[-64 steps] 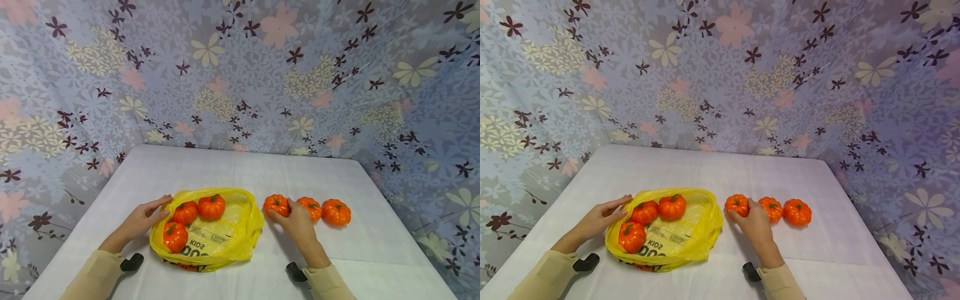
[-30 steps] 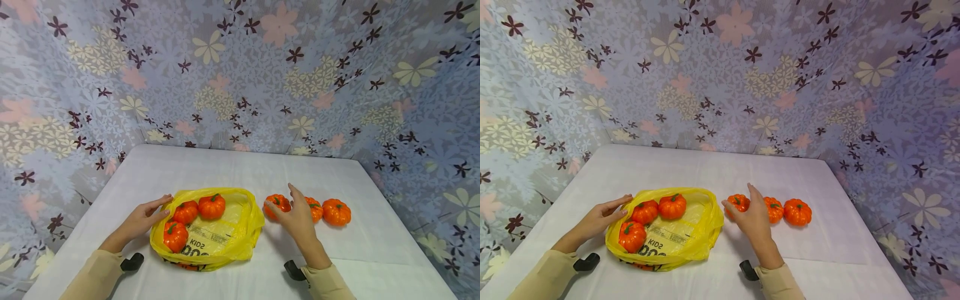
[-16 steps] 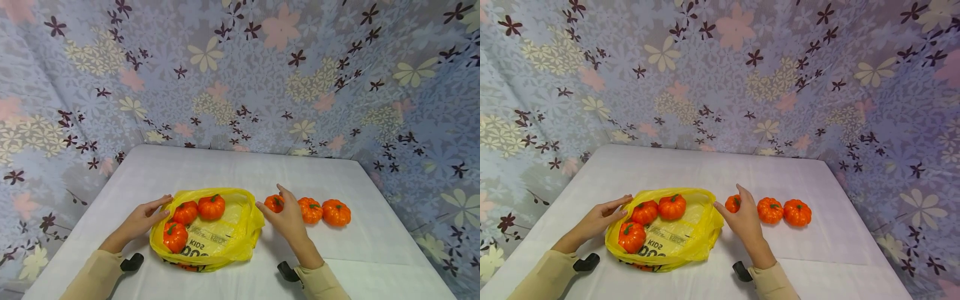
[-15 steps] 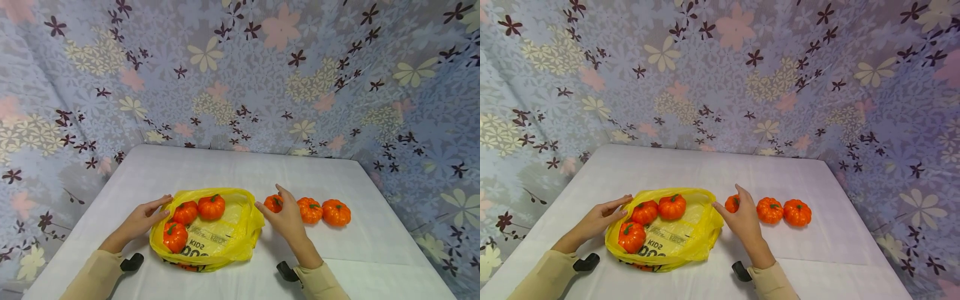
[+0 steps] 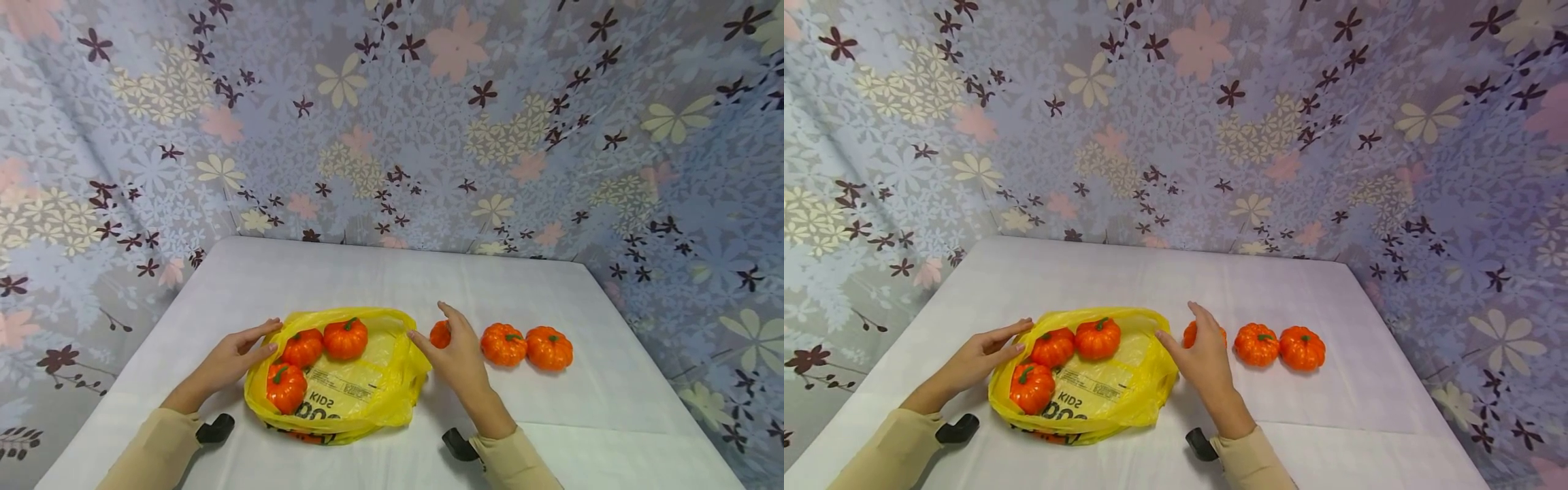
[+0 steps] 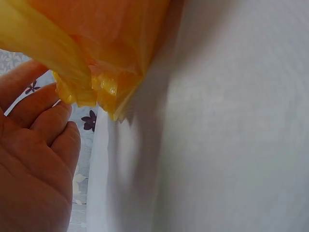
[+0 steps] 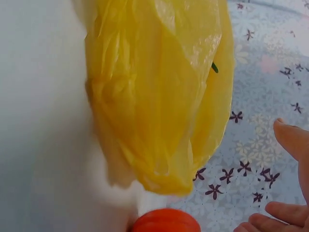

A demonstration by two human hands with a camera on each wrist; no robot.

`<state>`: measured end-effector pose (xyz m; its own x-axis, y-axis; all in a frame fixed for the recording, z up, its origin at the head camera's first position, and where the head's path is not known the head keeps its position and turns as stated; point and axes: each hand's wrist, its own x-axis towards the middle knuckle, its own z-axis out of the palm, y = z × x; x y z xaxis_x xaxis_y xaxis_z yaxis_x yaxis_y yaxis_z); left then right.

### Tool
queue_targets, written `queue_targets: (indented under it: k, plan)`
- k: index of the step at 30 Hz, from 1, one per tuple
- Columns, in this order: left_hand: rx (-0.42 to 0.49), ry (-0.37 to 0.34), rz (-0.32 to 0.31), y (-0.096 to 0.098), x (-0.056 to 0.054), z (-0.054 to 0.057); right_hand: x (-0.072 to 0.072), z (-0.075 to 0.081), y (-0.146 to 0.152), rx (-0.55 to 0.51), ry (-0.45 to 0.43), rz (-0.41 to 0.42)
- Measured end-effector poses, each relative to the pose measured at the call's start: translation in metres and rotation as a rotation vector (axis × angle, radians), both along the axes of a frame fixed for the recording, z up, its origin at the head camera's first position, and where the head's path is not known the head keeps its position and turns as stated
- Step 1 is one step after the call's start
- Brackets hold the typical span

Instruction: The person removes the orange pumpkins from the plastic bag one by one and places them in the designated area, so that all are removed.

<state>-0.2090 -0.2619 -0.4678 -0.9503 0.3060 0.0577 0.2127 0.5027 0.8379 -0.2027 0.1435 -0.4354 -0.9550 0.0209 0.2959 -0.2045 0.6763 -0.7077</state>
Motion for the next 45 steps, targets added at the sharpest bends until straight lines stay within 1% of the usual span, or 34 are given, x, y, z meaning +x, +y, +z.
queue_targets:
  k: [5,9,13,16,26,35,45]
  plan:
    - [0.0,0.005,-0.002,0.0,-0.001,-0.001,-0.002,-0.001,-0.008,-0.01,0.017,0.032]
    - [0.001,0.007,-0.007,0.0,-0.001,-0.001,-0.005,-0.004,-0.014,-0.025,0.004,0.061]
    - [0.004,0.001,-0.009,0.0,-0.002,-0.002,-0.005,-0.008,-0.02,-0.064,-0.012,0.095]
    - [0.005,-0.002,-0.007,-0.001,-0.001,-0.003,-0.005,-0.01,-0.025,-0.088,-0.017,0.121]
    - [0.002,-0.014,-0.001,0.0,0.0,-0.002,-0.003,-0.017,-0.043,-0.122,-0.003,0.195]
    - [-0.003,-0.001,0.0,0.002,-0.004,-0.002,-0.004,-0.02,-0.056,-0.123,-0.046,0.229]
    - [-0.006,-0.023,0.023,0.006,-0.003,-0.001,-0.009,-0.025,-0.07,-0.104,-0.064,0.264]
